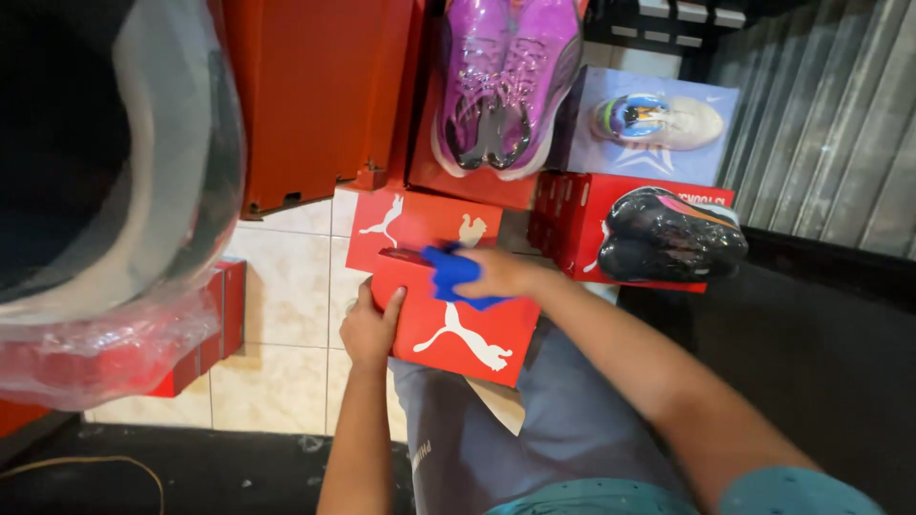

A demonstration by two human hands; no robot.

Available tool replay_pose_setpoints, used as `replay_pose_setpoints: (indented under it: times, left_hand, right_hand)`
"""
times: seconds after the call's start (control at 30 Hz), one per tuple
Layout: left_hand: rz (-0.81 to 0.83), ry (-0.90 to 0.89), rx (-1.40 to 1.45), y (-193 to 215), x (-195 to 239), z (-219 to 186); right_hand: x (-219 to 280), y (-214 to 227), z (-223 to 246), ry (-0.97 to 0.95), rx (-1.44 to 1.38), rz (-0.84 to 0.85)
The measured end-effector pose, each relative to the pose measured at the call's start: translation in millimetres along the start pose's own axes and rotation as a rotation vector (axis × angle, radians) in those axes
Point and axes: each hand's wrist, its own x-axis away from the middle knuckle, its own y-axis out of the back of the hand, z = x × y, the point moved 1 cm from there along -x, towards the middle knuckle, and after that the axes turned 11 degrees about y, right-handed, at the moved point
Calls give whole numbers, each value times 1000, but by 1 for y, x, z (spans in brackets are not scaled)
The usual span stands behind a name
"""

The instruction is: Cleaning, inspecting, and organizing shoe boxes using a cloth in a warehouse setting.

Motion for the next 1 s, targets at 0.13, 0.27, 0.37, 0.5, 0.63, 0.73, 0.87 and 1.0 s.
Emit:
replay_pose_setpoints:
  times: [0.13,0.27,0.37,0.5,0.63,0.73,0.87,1.0]
  left_hand:
    - [-2,-11,10,-4,-2,2]
    - [-33,-58,-4,-13,-11,13]
    - [-69,-74,-34,-32,-24,33]
    - [-100,-76,3,-34,-24,30]
    - [-47,-58,29,-1,4,1]
    - [-10,-2,48,2,5,0]
    - [84,-44,216,15,4,-4]
    - [285,-83,523,-1,-23,17]
  right_hand:
    - [24,13,-26,-122,183,37]
    - [-21,-10,29,-13,9,33]
    - [-95,-44,4,41,103,34]
    - [-92,-56,-5,153,177,-117]
    - [-5,-54,-24,179,493,-322]
    - [38,-64,-30,336,820,-493]
    - [18,-101,6,319,834,-441]
    - [-17,-155,23,358,856,-461]
